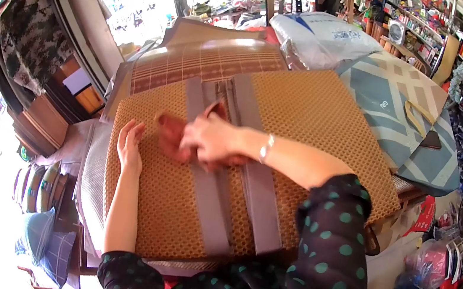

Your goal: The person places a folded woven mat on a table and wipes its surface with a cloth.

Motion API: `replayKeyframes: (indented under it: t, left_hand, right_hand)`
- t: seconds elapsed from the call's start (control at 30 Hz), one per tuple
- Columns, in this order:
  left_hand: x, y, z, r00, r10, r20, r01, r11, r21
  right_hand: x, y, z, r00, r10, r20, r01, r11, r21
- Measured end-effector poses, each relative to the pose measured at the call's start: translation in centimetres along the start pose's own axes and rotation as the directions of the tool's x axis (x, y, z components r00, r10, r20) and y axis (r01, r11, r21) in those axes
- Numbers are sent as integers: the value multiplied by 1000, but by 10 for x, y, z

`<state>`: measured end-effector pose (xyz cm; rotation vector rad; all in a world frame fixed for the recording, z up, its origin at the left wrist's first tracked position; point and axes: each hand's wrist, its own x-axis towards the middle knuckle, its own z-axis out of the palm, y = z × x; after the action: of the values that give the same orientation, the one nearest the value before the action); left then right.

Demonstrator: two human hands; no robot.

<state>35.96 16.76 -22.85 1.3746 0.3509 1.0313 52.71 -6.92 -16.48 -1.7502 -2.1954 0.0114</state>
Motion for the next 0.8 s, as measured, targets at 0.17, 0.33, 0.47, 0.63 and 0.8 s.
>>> replayKeyframes:
  t: [0.17,0.33,0.47,0.63,0.8]
  left_hand:
    - [-3,6,3,999,-5,48,-2,990,141]
    - [-5,7,4,997,-21,78,6,982,187]
    - [-9,10,6,998,-26,64,12,977,214]
    - [-9,11,5,997,-12,73,-4,979,203]
    - [-8,9,6,996,-18,92,-4,973,232]
  right_hand:
    - [-54,-59,3,962,-271,-36,273,959,78]
    - [-14,-1,8,989,-98,-113,111,987,114]
    - [21,79,14,944,240,-229,-234,971,54]
    - [17,64,10,962,223,-158,-224,975,12]
    - [-28,-57,16,935,-334,-119,342,938,58]
